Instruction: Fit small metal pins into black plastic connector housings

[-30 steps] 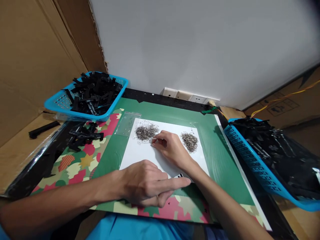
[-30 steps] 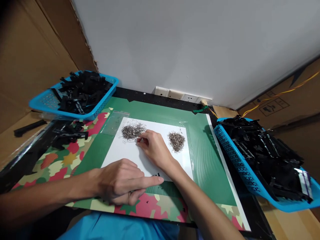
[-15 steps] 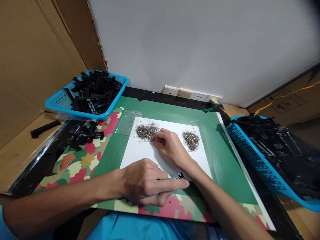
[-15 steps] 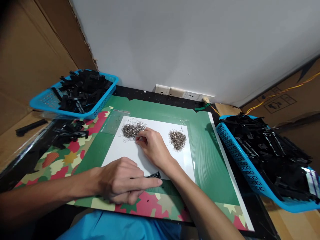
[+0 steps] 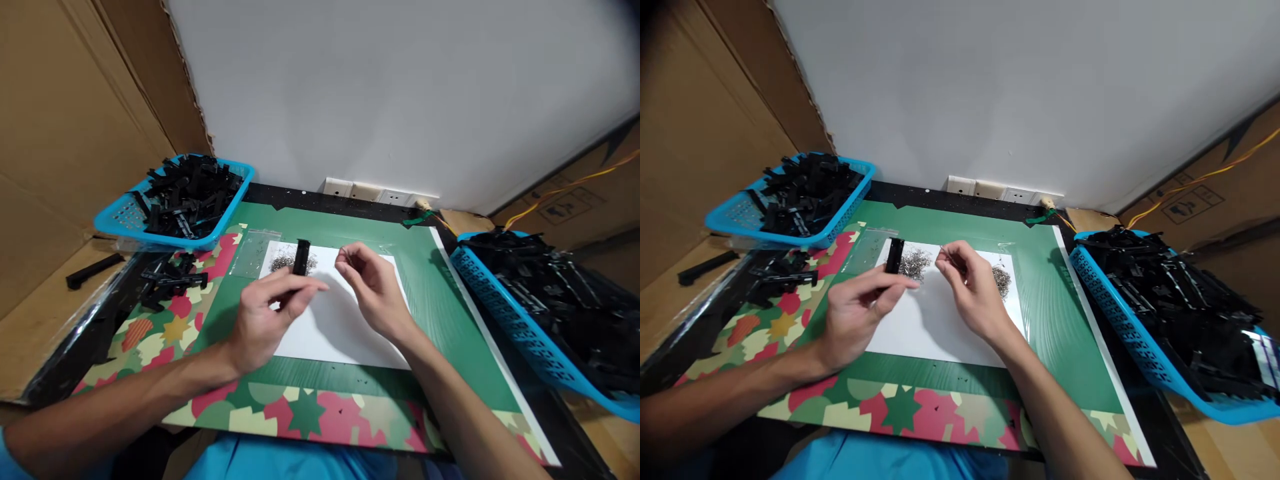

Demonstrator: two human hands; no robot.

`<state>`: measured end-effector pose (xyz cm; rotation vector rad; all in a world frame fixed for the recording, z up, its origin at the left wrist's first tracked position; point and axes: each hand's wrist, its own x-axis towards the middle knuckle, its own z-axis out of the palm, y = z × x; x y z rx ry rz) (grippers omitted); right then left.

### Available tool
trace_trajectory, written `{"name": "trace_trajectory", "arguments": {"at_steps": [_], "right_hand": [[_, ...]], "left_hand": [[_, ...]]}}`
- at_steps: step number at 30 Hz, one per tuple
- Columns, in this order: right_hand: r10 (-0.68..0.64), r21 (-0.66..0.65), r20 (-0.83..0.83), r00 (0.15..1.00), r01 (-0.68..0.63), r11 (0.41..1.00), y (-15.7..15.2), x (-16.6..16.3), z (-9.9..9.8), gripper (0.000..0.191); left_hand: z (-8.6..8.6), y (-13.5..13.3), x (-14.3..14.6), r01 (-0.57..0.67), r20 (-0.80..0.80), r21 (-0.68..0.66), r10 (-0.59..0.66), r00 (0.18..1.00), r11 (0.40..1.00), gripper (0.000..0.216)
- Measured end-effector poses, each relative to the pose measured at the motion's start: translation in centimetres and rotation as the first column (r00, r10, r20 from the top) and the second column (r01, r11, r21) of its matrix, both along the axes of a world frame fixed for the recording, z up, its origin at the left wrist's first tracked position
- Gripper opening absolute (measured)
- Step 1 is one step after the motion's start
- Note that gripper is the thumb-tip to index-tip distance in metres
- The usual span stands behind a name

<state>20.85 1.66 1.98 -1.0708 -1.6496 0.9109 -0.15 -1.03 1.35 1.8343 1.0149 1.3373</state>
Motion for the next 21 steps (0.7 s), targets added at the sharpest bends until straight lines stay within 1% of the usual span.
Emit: {"name": "trace_trajectory", "arguments": {"at_steps": [1,2,4,6,8,10,12,14,16,18,21], "right_hand": [[-0.016,0.017,-0.035,0.999,0.017,1.000,-0.3,0.1,0.3,0.009],[-0.030,0.039,-0.051,0.998,0.032,0.999,-0.5,0.0,0.4,0.008],[-0.055,0.109,-0.021,0.998,0.057,0.992,-1.0,-0.2,0.5,0.007],[-0.072,0.210,0.060,0.996,0.058,0.976,-1.5,-0.6,0.4,0.009],[-0.080,0.315,0.135,0.988,0.034,0.948,-1.8,-0.9,0.1,0.012],[-0.061,0.390,0.167,0.984,-0.009,0.921,-1.9,-1.2,-0.2,0.014],[-0.032,0.434,0.180,0.983,-0.051,0.900,-1.9,-1.2,-0.4,0.015],[0.000,0.446,0.188,0.982,-0.086,0.891,-1.8,-1.1,-0.4,0.016],[0.035,0.432,0.178,0.983,-0.110,0.895,-1.7,-1.0,-0.2,0.015],[0.079,0.402,0.144,0.986,-0.131,0.906,-1.6,-0.8,0.0,0.013],[0.084,0.327,0.068,0.994,-0.102,0.940,-1.7,-0.6,0.3,0.011]], "left_hand": [[0.0,0.3,0.0,-0.014,0.021,-0.080,0.016,1.000,0.997,0.024],[0.0,0.7,0.1,0.002,0.047,-0.162,0.006,0.999,0.987,0.026],[-0.2,1.2,0.2,0.094,0.125,-0.302,-0.059,0.990,0.949,0.031],[-0.5,1.4,0.4,0.215,0.205,-0.412,-0.140,0.969,0.885,0.035],[-0.7,1.4,0.5,0.314,0.277,-0.477,-0.198,0.940,0.821,0.036],[-0.9,1.3,0.6,0.370,0.328,-0.501,-0.224,0.918,0.782,0.036],[-1.2,1.2,0.7,0.401,0.364,-0.502,-0.233,0.902,0.766,0.036],[-1.4,1.3,0.6,0.422,0.383,-0.502,-0.243,0.891,0.755,0.035],[-1.6,1.3,0.5,0.428,0.385,-0.505,-0.248,0.889,0.750,0.035],[-1.7,1.4,0.4,0.410,0.367,-0.504,-0.241,0.899,0.760,0.035],[-1.5,1.3,0.3,0.333,0.303,-0.477,-0.204,0.931,0.813,0.033]]}}
